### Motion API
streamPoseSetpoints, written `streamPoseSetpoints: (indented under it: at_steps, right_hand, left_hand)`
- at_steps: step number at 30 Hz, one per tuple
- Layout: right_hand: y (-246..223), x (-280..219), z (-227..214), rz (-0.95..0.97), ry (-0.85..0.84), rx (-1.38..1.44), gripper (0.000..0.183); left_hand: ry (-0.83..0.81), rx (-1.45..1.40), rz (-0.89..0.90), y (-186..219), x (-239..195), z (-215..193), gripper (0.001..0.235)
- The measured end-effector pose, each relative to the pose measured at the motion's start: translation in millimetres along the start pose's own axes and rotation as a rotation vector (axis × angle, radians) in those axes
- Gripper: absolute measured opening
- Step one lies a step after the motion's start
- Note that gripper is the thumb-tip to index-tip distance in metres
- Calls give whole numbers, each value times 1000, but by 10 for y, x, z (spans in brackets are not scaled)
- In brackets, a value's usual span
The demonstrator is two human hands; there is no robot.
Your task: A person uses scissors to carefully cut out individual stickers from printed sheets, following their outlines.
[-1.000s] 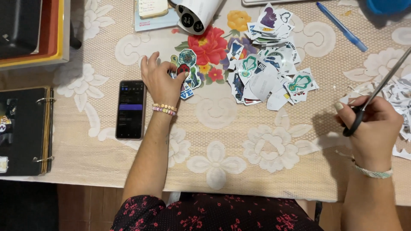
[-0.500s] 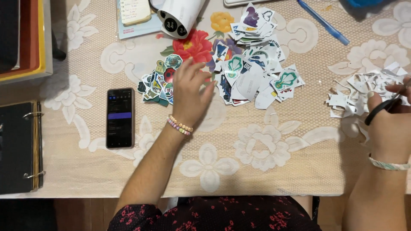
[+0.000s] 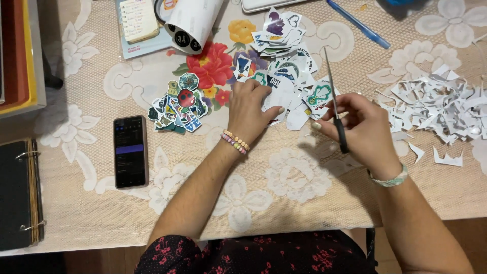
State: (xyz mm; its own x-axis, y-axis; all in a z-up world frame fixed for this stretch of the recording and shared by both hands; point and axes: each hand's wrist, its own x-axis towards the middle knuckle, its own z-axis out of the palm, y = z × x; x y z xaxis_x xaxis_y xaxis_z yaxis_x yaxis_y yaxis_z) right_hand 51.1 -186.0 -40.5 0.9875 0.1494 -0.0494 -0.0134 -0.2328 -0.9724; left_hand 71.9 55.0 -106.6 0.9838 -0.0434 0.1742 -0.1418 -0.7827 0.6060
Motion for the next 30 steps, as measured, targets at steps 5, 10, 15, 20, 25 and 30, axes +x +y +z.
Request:
streamPoseSetpoints:
  at_steps: [5, 10, 15, 20, 25, 30]
  right_hand:
    - [23, -8, 230, 9, -73, 156, 41]
    - [498, 96, 293, 25, -53, 260, 41]
    - [564, 111, 325, -10, -42, 202, 40]
    - [558, 74, 375, -1, -48, 186, 39]
    - [574, 55, 419, 5, -62, 169, 38]
    - [611, 13, 478, 45, -32, 246, 41]
  left_hand:
    - [-14, 6, -2, 85, -37, -53, 60]
    - [14, 193, 83, 280, -123, -27, 69]
    - [82, 246, 140, 197, -152, 273, 41]
    - [154, 153, 62, 258, -194, 35, 25]
    - [296, 56, 20, 131, -211, -107, 18]
    - [306, -1169, -367, -336, -336, 118, 30]
